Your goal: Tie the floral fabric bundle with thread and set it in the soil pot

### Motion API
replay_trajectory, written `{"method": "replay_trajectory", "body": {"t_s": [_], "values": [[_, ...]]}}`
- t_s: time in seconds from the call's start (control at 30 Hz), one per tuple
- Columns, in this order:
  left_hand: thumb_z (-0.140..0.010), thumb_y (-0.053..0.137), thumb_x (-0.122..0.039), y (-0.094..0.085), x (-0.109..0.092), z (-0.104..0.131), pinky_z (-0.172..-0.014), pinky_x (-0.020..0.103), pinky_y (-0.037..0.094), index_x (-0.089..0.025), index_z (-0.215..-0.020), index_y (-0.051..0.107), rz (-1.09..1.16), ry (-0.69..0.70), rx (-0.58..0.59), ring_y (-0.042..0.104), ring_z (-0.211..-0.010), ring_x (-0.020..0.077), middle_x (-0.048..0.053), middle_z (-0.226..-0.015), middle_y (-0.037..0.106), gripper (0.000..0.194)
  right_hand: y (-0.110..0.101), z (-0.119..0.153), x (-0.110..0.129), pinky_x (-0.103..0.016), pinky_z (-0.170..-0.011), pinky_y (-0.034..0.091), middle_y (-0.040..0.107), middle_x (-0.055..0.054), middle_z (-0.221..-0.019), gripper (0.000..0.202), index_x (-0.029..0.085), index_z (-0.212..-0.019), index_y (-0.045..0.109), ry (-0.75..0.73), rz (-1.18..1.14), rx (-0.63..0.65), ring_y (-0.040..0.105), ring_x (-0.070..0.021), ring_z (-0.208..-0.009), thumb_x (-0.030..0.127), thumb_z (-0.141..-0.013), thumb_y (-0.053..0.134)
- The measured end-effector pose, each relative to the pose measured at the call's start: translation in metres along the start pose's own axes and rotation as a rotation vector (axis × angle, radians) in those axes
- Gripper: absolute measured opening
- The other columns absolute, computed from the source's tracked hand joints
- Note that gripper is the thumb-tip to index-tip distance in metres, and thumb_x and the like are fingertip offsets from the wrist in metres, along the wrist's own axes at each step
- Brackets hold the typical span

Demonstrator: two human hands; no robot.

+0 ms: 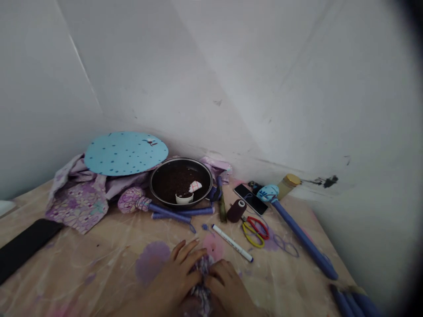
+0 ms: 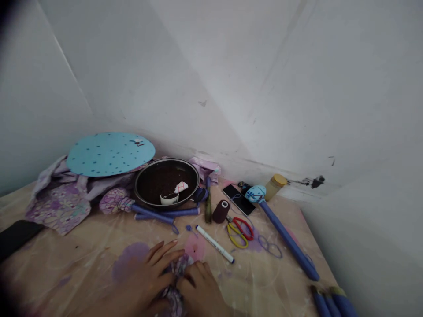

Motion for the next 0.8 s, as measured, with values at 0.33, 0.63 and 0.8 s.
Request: {"method": "replay_trajectory", "body": {"t_s": [0.33,0.63,0.8], "values": [[-0.076,0.079,-0.025,-0.008,-0.004,-0.001,-0.115,0.049,0.019,-0.021,-0.094,0.067,-0.088,0.093,-0.009,0.037,-0.135,0.0301,0.005,-0.138,0.054,0.022,0.005,0.000,0.000,-0.029,-0.066,0.042,0.061,-0.004,-0.084,0.017,0.021,-0.088,0.064,0.012,0.037,0.143,0.053,-0.0210,-0.076,0.018,-0.075,0.074],[-0.083,0.073,-0.024,-0.020,-0.006,0.004,-0.118,0.045,0.011,-0.024,-0.103,0.063,-0.098,0.142,-0.071,0.040,-0.132,0.0248,0.001,-0.125,0.061,0.022,-0.003,0.004,-0.009,-0.027,-0.066,0.040,0.063,0.001,-0.086,0.013,0.025,-0.084,0.065,0.054,-0.094,0.032,0.054,-0.0180,-0.077,0.018,-0.092,0.058],[-0.086,0.070,-0.028,-0.018,-0.008,0.004,-0.116,0.042,0.016,-0.024,-0.095,0.065,-0.142,0.174,-0.108,0.043,-0.128,0.0236,0.002,-0.121,0.063,0.011,-0.003,0.002,-0.003,-0.027,-0.067,0.040,0.063,-0.001,-0.086,0.009,0.022,-0.083,0.063,-0.046,-0.002,0.054,0.054,-0.0181,-0.076,0.019,-0.091,0.060]]}}
Point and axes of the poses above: each hand's wrist, its own z-axis away from the middle knuckle, its own y-axis out of the palm, x = y × z, the point moved 5 cm from there along -z, towards the middle knuckle
